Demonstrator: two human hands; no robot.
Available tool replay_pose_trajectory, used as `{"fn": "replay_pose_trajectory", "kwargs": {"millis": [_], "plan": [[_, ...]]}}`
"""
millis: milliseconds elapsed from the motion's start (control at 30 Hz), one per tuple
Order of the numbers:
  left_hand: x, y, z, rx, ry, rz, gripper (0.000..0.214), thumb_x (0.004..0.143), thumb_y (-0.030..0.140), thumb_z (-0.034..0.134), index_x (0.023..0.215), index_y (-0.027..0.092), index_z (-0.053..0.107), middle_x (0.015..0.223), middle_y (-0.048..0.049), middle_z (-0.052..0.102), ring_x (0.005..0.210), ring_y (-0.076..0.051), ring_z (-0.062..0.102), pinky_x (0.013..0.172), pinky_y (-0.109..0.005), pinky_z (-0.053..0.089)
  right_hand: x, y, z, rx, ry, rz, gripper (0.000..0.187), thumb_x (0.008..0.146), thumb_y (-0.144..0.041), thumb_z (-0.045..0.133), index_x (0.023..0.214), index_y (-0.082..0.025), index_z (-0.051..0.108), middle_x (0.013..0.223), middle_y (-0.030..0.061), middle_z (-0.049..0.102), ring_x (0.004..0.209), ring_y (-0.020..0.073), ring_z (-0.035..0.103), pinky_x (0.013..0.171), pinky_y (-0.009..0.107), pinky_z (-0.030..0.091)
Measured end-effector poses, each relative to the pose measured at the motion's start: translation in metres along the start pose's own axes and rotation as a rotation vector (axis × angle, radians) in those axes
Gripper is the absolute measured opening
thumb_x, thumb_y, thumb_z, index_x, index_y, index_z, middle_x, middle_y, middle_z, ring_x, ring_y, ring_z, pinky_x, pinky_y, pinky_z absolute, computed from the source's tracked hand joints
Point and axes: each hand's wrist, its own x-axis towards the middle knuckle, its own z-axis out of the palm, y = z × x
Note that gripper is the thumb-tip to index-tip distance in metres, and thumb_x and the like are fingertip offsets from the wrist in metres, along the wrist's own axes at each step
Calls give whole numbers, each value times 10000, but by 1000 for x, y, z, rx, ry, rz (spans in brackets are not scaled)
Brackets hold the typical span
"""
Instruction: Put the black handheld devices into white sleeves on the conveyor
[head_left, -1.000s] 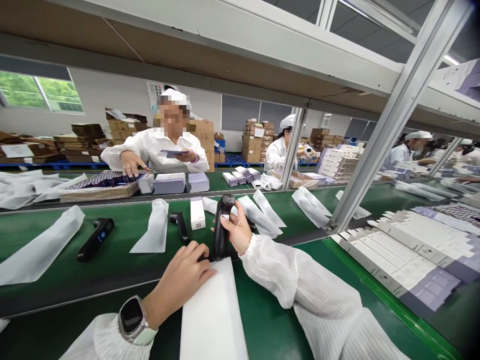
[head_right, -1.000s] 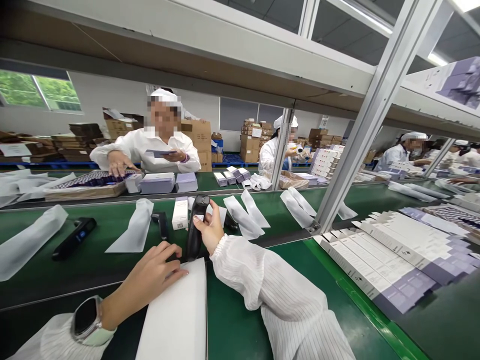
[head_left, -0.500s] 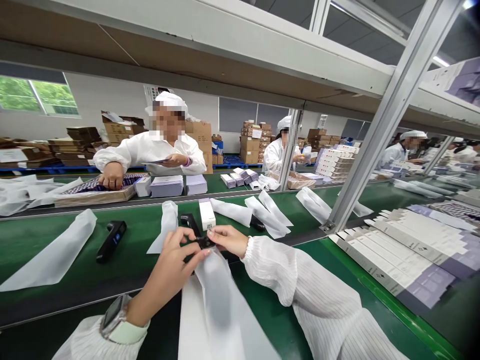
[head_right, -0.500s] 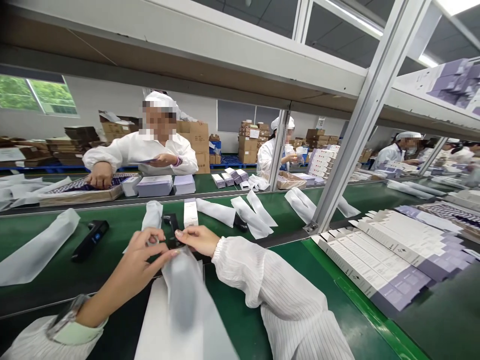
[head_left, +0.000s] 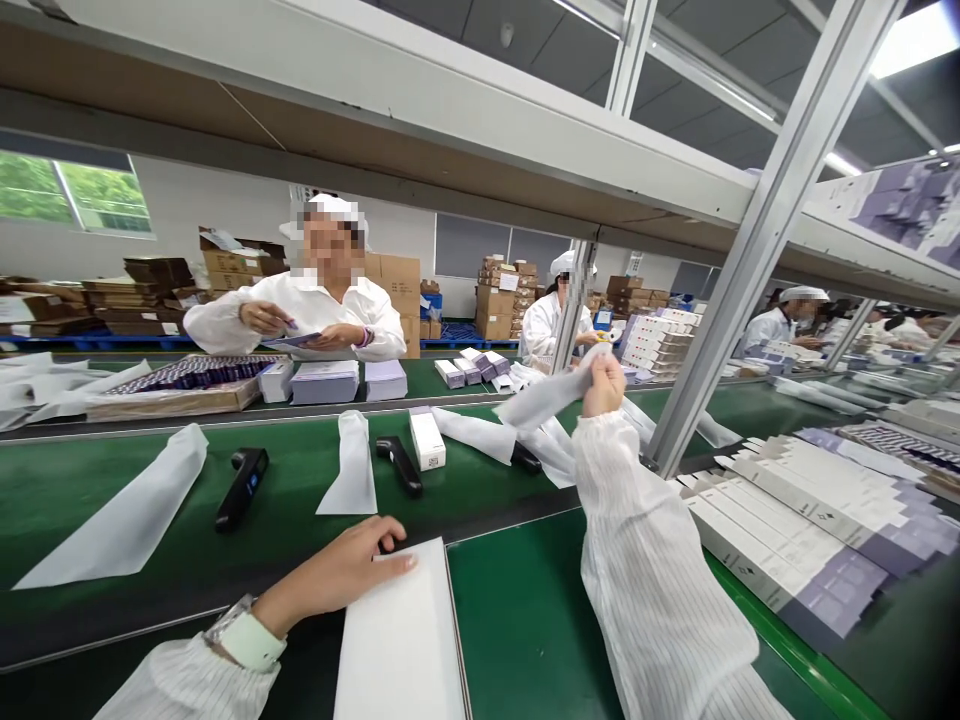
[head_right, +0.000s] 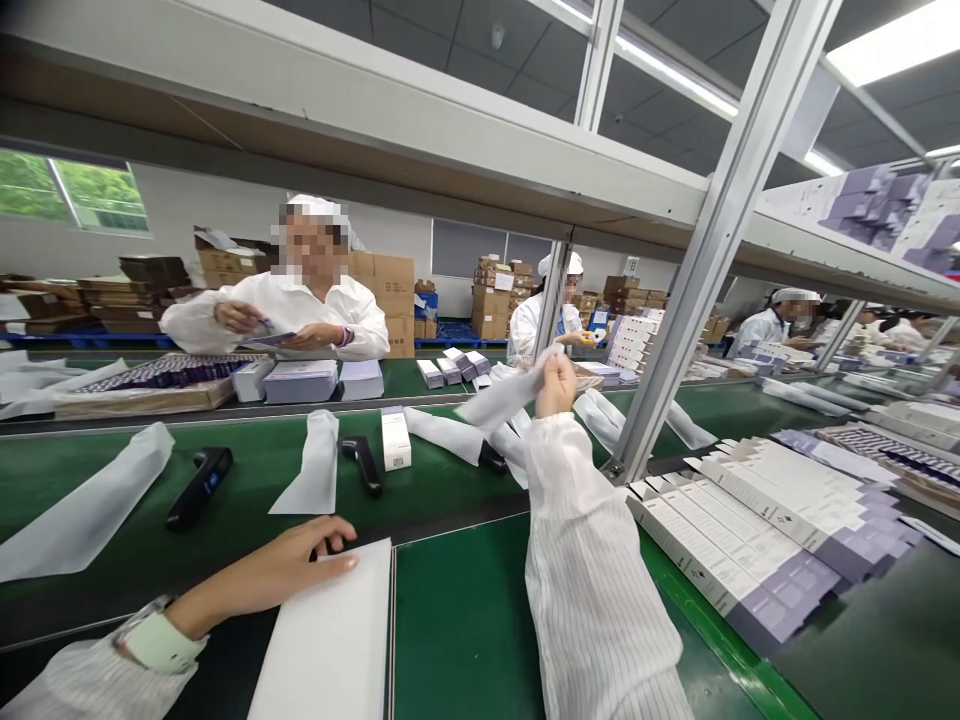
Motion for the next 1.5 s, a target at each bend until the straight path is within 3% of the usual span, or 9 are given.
{"fn": "replay_pose_trajectory", "kwargs": {"millis": [200, 367, 467, 633, 767, 900, 1033, 1233, 1500], "plan": [[11, -4, -4, 74, -69, -13, 341, 613, 502, 525, 704, 175, 499, 729, 0, 473, 647, -149, 456, 505, -208, 310, -1, 55, -23, -1114, -389, -131, 261, 821, -258, 313, 884, -135, 534, 853, 106, 563, 856, 208, 498, 770, 324, 354], [5, 3, -3, 93, 0, 9, 286, 634, 452, 505, 620, 167, 530, 653, 10, 490, 630, -150, 473, 514, -217, 305, -26, 82, 13, -1239, -667, -154, 371, 693, -175, 546, 1061, -207, 505, 1189, 117, 427, 1130, 266, 309, 905, 379, 221], [-3, 8, -1, 121, 115, 52, 262, 664, 400, 495, 575, 162, 559, 694, 1, 509, 656, -149, 481, 570, -230, 329, -36, 96, 24, -1270, -851, -90, 264, 696, -143, 523, 952, -191, 567, 1036, 118, 529, 1040, 244, 410, 856, 356, 282], [-17, 11, 7, 129, 183, 75, 185, 731, 312, 433, 711, 206, 584, 771, 1, 529, 757, -159, 485, 661, -237, 347, -52, 119, 27, -1227, -792, 52, 362, 619, -41, 520, 961, -151, 565, 796, 133, 582, 828, 256, 543, 715, 372, 368], [-26, 10, 8, 146, 224, 36, 142, 769, 316, 406, 795, 227, 514, 799, 12, 519, 771, -157, 485, 632, -237, 352, -51, 115, 22, -1128, -664, 136, 505, 643, -28, 454, 1117, -198, 475, 737, 105, 575, 721, 240, 574, 644, 361, 390], [-30, 12, 10, 252, 264, 180, 215, 811, 324, 382, 719, 205, 536, 972, -13, 469, 796, -149, 486, 638, -243, 359, -29, 81, 14, -989, -468, 78, 579, 730, -168, 417, 1276, -212, 230, 1067, 152, 483, 942, 254, 512, 742, 368, 386], [-29, 11, 13, 517, 374, 317, 217, 842, 253, 357, 757, 193, 547, 849, -29, 475, 804, -168, 440, 658, -278, 343, -27, 35, 31, -310, -196, 122, 601, 690, -228, 490, 1233, -213, 232, 1120, 117, 451, 978, 223, 486, 773, 365, 409], [-26, 6, 17, 695, 390, 392, 136, 836, 184, 381, 815, 186, 515, 841, -21, 505, 773, -159, 427, 660, -288, 347, -102, -23, 78, 516, -493, 568, 442, 612, -295, 628, 996, -279, 409, 827, -3, 523, 736, 169, 565, 613, 338, 472], [-27, 6, 17, 729, 461, 401, 149, 809, 253, 436, 736, 183, 545, 881, -36, 462, 819, -175, 427, 665, -306, 340, -151, -34, 96, 594, -756, 668, 484, 621, -315, 645, 1040, -324, 402, 932, -7, 506, 749, 147, 573, 638, 315, 475]]}}
